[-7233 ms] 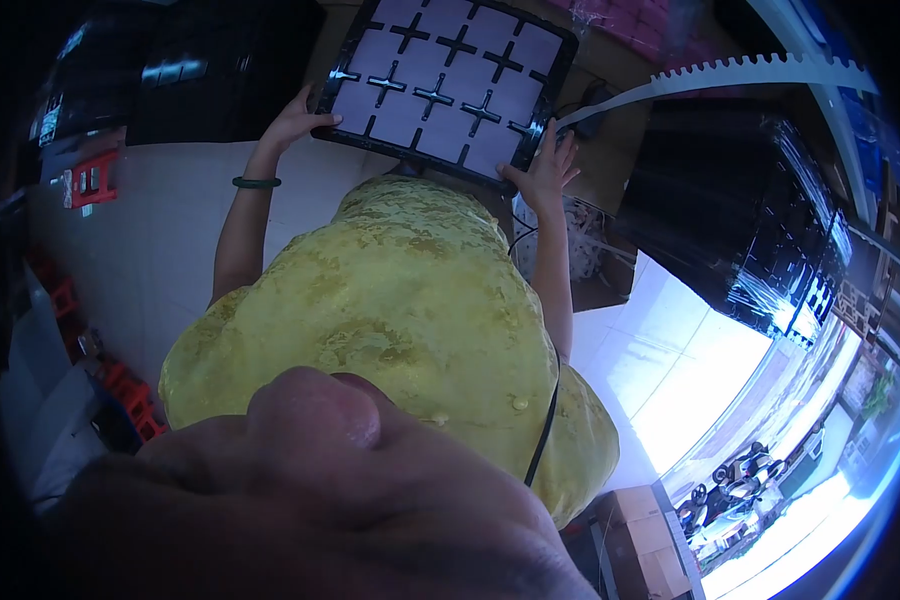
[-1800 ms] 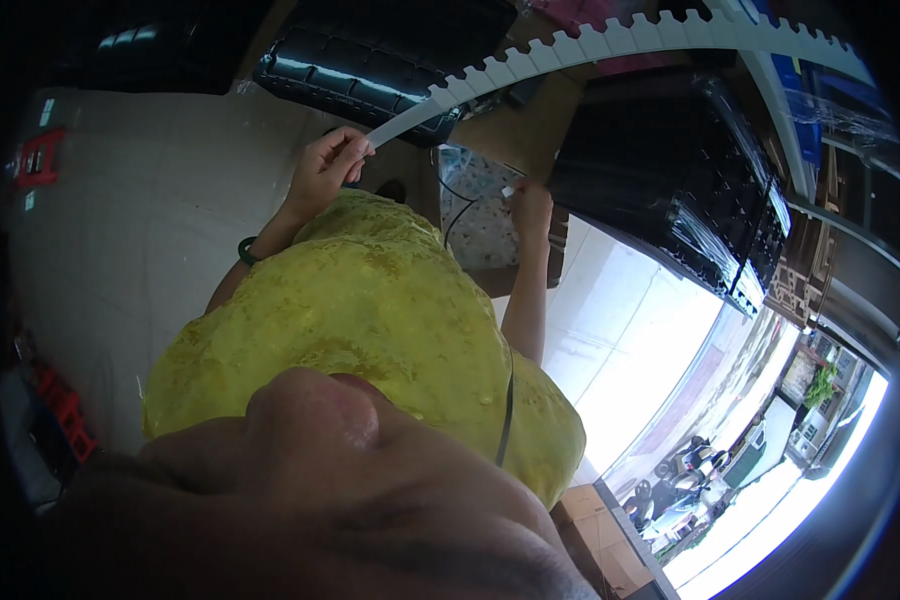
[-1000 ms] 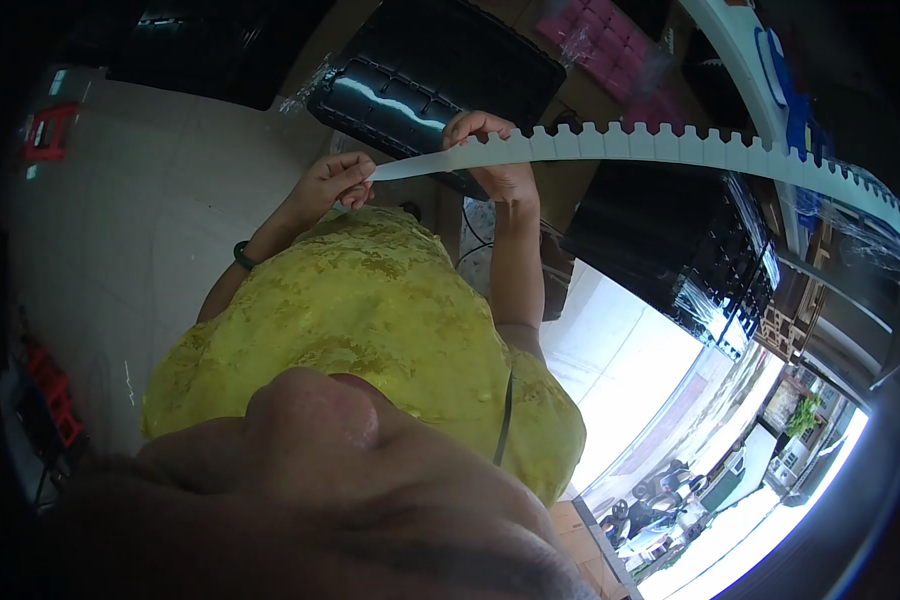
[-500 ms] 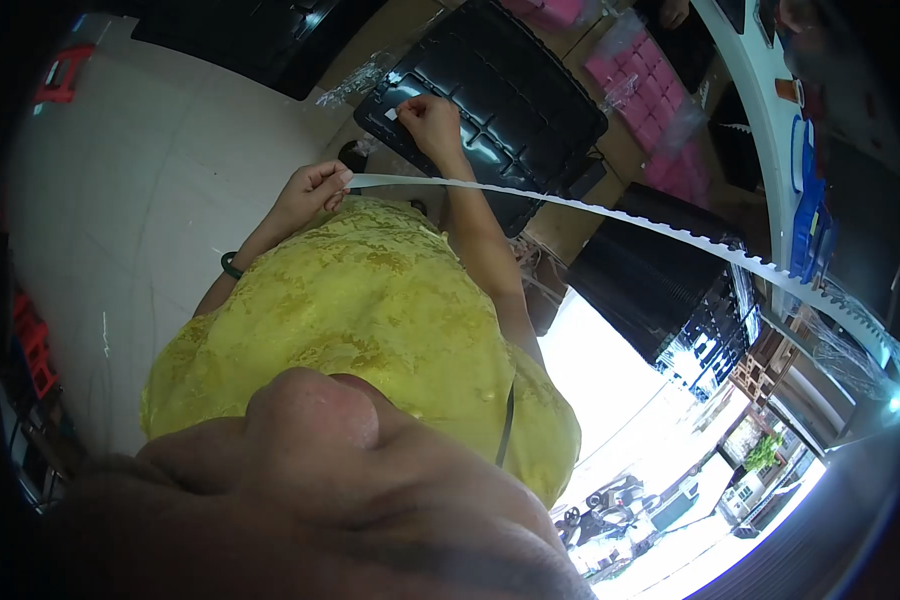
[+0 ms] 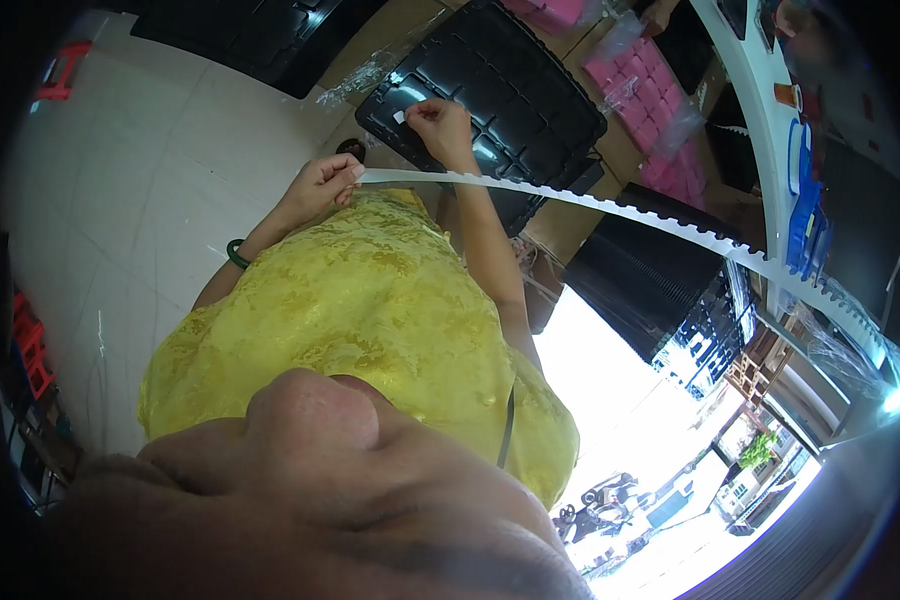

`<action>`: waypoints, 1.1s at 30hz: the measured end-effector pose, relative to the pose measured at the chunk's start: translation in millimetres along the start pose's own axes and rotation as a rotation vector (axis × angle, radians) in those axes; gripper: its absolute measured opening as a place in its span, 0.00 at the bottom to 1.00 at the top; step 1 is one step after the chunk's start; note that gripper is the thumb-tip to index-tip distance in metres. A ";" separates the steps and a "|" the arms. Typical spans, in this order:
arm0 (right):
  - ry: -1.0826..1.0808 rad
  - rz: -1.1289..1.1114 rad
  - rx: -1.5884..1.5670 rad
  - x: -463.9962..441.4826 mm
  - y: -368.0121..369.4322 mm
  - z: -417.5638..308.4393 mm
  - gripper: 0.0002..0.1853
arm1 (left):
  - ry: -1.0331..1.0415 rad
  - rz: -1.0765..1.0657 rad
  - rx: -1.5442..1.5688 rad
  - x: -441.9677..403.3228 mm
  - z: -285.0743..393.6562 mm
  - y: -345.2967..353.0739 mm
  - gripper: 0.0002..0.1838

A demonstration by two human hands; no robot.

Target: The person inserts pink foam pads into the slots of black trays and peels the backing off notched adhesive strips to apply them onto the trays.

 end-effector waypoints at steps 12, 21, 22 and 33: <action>0.252 0.341 0.210 268.1 -221.1 15.3 0.12 | -0.032 -0.317 -0.718 -29.2 -29.0 64.2 0.21; -1.549 0.720 -0.615 429.7 -296.4 -218.7 0.29 | 0.517 -0.319 -0.938 -167.9 12.4 222.0 0.41; -1.475 0.724 -0.630 426.0 -300.1 -229.4 0.29 | 0.513 -0.315 -0.933 -188.2 -1.4 236.1 0.39; -1.457 0.707 -0.515 509.5 -307.3 -191.8 0.27 | 0.022 -0.291 -0.384 -201.2 -70.7 277.0 0.12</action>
Point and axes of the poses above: each hand's wrist, its own x-axis away from the middle knuckle, its own y-axis out of the palm, z = x × y, the point moved 10 cm from there along -x, towards the middle knuckle, and after that the axes turned 6 degrees about x, right-handed, at the moved point
